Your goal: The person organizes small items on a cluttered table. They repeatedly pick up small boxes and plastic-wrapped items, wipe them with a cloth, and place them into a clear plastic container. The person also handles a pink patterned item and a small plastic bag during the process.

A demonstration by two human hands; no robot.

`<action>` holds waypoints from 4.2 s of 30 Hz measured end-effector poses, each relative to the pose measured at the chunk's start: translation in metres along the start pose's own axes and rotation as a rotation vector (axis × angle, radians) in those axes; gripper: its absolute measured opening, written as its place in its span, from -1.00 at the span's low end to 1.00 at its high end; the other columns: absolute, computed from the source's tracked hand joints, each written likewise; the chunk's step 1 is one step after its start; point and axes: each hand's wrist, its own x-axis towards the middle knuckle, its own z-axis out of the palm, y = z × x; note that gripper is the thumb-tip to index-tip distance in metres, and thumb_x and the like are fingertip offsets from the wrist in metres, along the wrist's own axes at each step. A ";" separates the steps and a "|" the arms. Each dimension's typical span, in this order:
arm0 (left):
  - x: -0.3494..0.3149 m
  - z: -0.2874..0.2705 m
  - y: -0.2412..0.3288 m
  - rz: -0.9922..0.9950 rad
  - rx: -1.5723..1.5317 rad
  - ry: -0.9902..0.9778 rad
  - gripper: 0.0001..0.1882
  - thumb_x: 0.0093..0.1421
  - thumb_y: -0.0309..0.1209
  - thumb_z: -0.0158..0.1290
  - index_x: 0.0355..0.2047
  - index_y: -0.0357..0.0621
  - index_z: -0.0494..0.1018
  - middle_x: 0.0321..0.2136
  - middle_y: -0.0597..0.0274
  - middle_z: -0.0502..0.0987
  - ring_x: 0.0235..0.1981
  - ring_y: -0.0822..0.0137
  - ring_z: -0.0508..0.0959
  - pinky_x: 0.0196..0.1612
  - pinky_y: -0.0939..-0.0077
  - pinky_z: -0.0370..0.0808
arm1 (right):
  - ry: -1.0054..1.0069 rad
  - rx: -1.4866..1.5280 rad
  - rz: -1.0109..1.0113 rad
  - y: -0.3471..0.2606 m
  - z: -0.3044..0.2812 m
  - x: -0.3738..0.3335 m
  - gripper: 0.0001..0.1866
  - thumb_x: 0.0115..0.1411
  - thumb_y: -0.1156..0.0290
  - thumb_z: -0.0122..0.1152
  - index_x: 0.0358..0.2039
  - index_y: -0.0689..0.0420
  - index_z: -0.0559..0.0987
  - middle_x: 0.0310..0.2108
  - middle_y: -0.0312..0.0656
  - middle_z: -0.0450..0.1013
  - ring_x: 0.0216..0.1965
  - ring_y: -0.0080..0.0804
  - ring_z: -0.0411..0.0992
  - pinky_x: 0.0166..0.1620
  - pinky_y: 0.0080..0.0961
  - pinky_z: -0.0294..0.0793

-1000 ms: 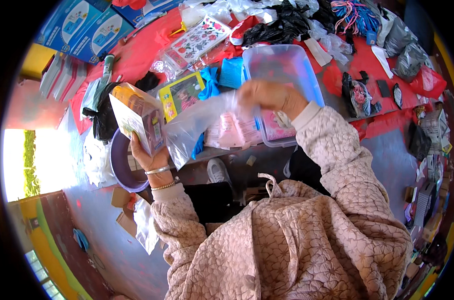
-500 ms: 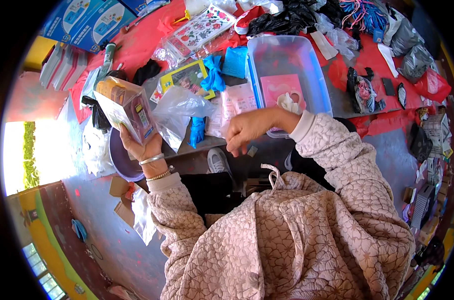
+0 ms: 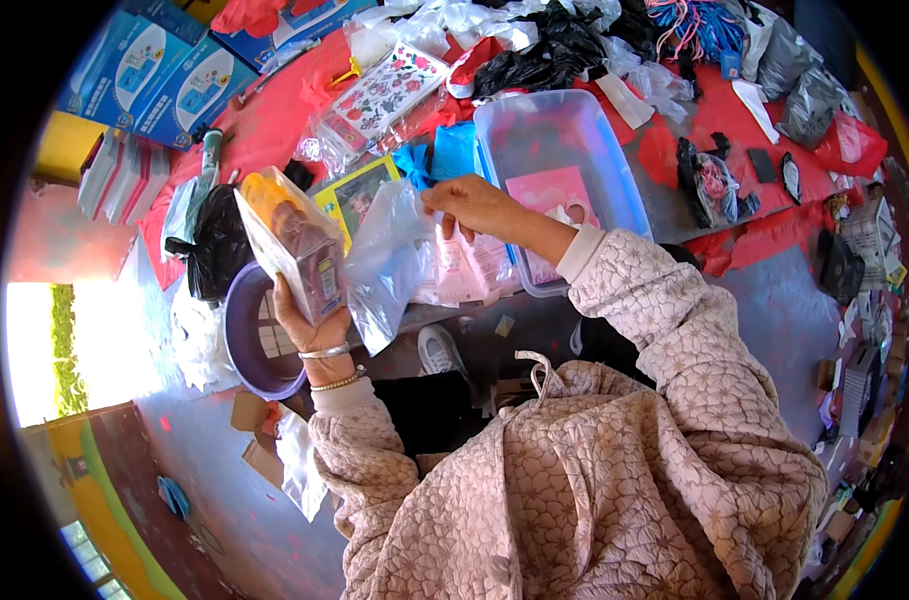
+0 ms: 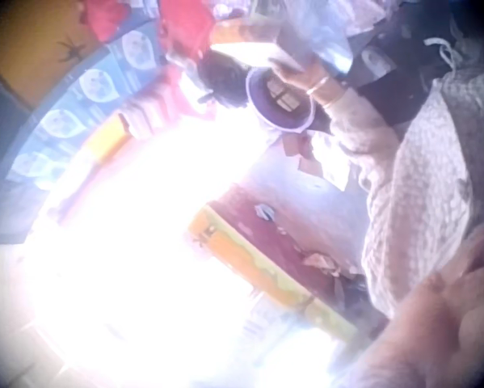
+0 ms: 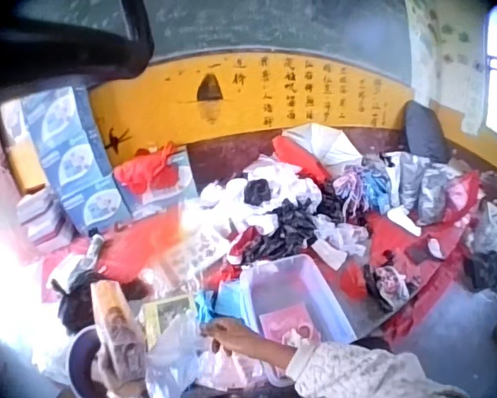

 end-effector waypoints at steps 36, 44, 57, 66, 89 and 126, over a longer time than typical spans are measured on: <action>0.004 -0.001 -0.009 0.007 0.125 0.040 -0.51 0.05 -0.23 -0.02 -0.02 -0.13 0.24 -0.18 0.16 0.44 -0.22 0.18 0.47 -0.25 0.25 0.42 | 0.065 0.428 -0.041 0.011 -0.002 0.010 -0.84 -0.02 0.35 0.24 -0.58 0.17 0.55 -0.64 -0.28 0.45 -0.72 -0.63 0.31 -0.64 -0.73 0.25; 0.006 0.008 -0.025 -0.160 -0.023 0.119 -0.47 0.00 -0.15 0.02 -0.03 -0.08 0.27 -0.15 0.11 0.44 -0.12 0.09 0.41 -0.16 -0.05 0.32 | 0.086 0.539 -0.125 -0.001 0.000 0.005 -0.73 -0.15 0.40 0.35 -0.73 0.14 0.38 -0.79 -0.33 0.25 -0.77 -0.63 0.17 -0.71 -0.66 0.08; 0.002 -0.013 -0.049 -0.203 -0.288 -0.281 -0.27 -0.19 -0.10 0.17 0.03 0.04 0.22 -0.03 0.24 0.32 -0.03 0.14 0.32 -0.08 0.14 0.35 | 0.366 -0.003 -0.359 0.001 0.002 -0.001 -0.57 -0.05 0.25 0.29 -0.81 0.06 0.23 -0.76 -0.47 0.13 -0.68 -0.76 0.03 -0.68 -0.62 0.03; -0.015 0.021 -0.093 -0.363 -0.154 -0.285 -0.25 -0.15 -0.27 0.13 0.10 -0.08 0.15 -0.01 0.25 0.31 0.02 0.13 0.30 -0.04 0.08 0.34 | 0.431 -0.605 -0.452 0.040 0.023 0.020 -0.64 0.07 0.12 -0.04 -0.60 0.10 0.57 -0.59 0.01 0.45 -0.52 -0.05 0.44 -0.41 -0.31 0.41; -0.004 0.014 -0.041 -0.194 -0.369 -0.197 -0.07 -0.24 -0.27 0.21 0.16 -0.04 0.01 0.13 -0.09 0.08 -0.05 0.12 0.36 -0.12 0.25 0.37 | 0.786 -0.969 -0.647 0.002 -0.049 0.009 -0.78 -0.09 0.51 0.15 -0.79 0.12 0.36 -0.74 -0.28 0.35 -0.78 -0.56 0.32 -0.76 -0.59 0.21; -0.072 0.038 -0.069 -0.521 0.695 -0.689 0.06 -0.38 -0.55 0.29 0.17 -0.20 -0.03 -0.04 0.23 0.30 -0.04 0.40 0.29 0.05 0.54 0.20 | 0.157 -0.295 -0.228 -0.006 -0.012 0.003 -0.72 0.05 0.26 0.06 -0.43 0.23 0.57 -0.49 -0.23 0.49 -0.43 -0.55 0.37 -0.28 -0.53 0.34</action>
